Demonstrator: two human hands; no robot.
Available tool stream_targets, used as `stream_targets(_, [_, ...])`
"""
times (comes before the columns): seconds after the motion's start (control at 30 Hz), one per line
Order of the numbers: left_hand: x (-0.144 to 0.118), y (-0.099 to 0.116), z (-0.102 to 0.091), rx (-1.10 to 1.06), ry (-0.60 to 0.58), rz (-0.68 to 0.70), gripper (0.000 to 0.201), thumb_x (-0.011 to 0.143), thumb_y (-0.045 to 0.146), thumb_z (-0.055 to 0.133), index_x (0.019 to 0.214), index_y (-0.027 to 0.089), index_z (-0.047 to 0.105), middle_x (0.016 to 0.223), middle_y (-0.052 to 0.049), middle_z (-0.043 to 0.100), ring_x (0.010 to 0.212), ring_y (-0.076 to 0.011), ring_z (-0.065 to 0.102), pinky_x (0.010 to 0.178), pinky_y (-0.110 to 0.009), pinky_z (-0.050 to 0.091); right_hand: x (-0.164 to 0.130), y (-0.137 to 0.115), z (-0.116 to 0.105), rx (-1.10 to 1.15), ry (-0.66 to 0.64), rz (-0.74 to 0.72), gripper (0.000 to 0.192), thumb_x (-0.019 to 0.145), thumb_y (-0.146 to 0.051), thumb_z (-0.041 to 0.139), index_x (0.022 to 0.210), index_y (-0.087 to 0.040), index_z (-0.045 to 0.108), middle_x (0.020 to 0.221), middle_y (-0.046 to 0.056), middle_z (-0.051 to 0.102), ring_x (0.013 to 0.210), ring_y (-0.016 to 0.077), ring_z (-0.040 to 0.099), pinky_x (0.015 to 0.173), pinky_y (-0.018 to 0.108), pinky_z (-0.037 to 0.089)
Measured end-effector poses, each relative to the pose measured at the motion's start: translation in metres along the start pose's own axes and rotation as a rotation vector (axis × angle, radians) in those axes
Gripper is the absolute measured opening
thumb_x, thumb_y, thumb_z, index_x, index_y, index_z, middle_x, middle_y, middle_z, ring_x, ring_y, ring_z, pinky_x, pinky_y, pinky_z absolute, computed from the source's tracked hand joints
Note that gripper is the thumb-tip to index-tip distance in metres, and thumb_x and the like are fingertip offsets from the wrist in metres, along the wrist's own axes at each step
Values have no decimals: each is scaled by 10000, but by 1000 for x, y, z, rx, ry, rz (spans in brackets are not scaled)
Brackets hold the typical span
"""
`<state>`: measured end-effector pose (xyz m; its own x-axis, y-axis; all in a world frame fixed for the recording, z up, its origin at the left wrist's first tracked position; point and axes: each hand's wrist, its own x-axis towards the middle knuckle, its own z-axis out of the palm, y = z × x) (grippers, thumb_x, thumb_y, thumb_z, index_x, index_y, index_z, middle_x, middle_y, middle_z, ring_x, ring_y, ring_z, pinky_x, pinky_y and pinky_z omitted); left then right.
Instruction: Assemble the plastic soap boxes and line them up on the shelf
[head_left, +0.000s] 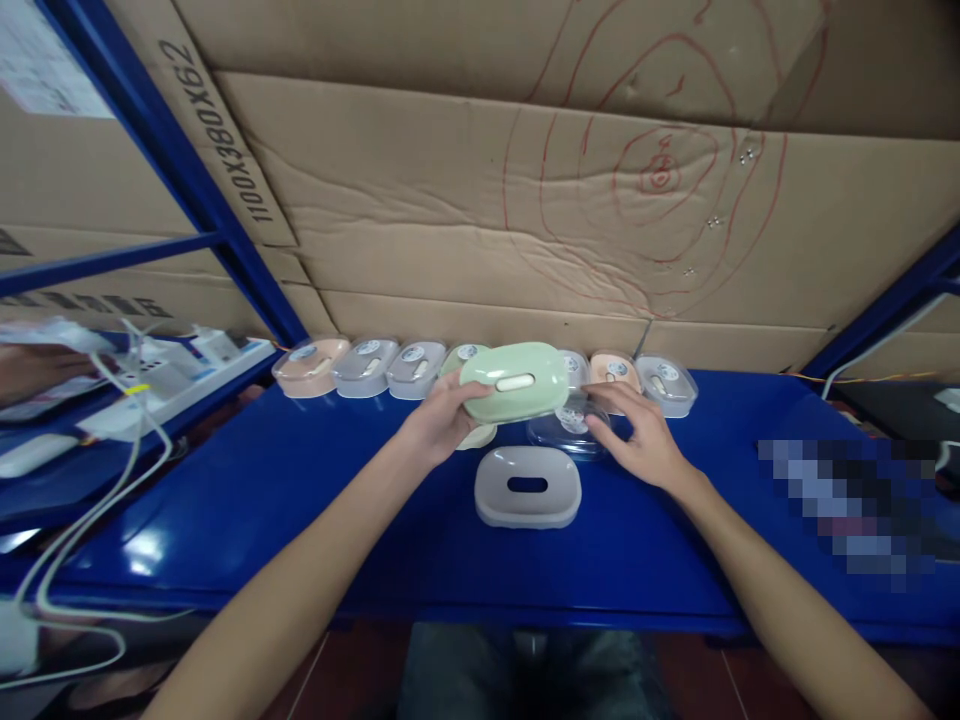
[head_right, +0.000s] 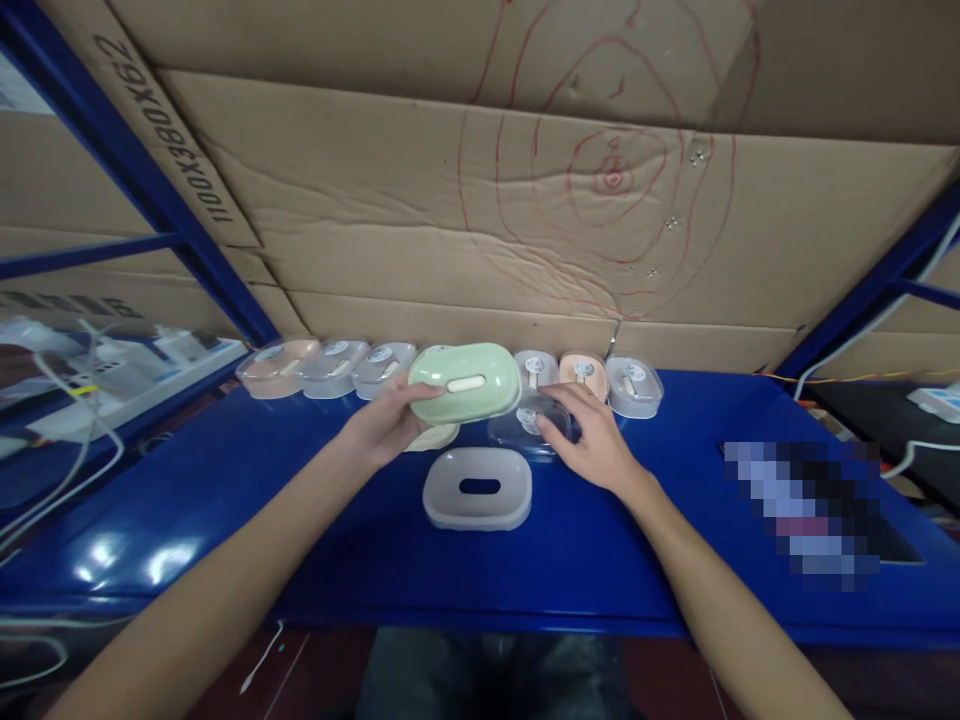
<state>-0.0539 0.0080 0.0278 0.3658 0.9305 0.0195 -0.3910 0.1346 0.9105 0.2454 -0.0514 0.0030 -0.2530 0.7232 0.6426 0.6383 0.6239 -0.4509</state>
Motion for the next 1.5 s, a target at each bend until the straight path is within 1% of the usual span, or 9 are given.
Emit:
stream_targets(0.17, [4,9,-7,-104,64,-5,541,790,191,844,1320,195,737,1188,-113,839,1187,-344,762,1009,-445,631,-5,14,0,-172,-261,-31,577,965,-545,793,1470,-288,690,1486,150,667,1421,389,627,1185,655,530])
stream_targets(0.33, [2,7,-2,-141,-13,-88,410,850,305,814,1249,222,766,1264,-110,822,1290,-369,719,1048,-484,614,-9,19,10,-141,-264,4,595,953,-537,814,1470,-275,683,1438,158,655,1368,360,665,1154,608,567])
stream_targets(0.43, [2,5,-2,-142,-71,-79,364,889,396,778,1221,246,771,1267,-103,821,1310,-388,706,1031,-493,613,-7,18,8,-123,-185,13,574,934,-557,831,1415,-269,710,1416,153,692,1339,365,689,1138,615,573])
stream_targets(0.63, [2,9,-4,-184,-54,-74,366,924,468,727,1196,226,764,1252,-104,821,1283,-375,715,992,-473,625,1,10,-9,-88,89,16,495,925,-499,842,1351,-269,741,1395,126,765,1326,370,712,1168,643,538])
stream_targets(0.77, [-2,12,1,-223,-79,-66,369,933,456,728,1222,229,760,1285,-99,815,1286,-370,719,1012,-500,632,2,3,-12,-33,283,46,539,943,-465,822,1440,-292,704,1428,117,755,1323,361,717,1172,633,545])
stream_targets(1.17, [-3,-5,0,-200,-82,-173,314,958,355,794,1233,207,759,1194,-124,826,1183,-353,761,940,-442,653,1,-5,-5,41,611,95,447,1011,-499,750,1403,-285,737,1419,123,754,1372,393,695,1190,711,516])
stream_targets(1.27, [-4,-10,4,-167,-120,-213,323,977,408,795,1226,204,771,1180,-125,827,1177,-339,761,958,-428,639,-2,-20,-3,57,563,11,517,997,-544,760,1468,-336,710,1519,111,696,1441,414,640,1222,726,489])
stream_targets(1.37, [-8,-13,13,-145,-157,-242,388,993,500,764,1236,198,781,1195,-124,826,1179,-331,759,957,-406,627,-5,-36,4,-9,397,-124,632,936,-596,817,1522,-411,672,1623,89,611,1464,443,608,1223,746,486])
stream_targets(1.5, [-11,-13,23,-127,-236,-276,527,1006,643,675,1260,194,783,1149,-118,833,1133,-336,774,877,-389,626,-7,-44,15,-55,213,-257,762,888,-489,905,1586,-466,601,1668,79,553,1456,441,607,1227,741,483])
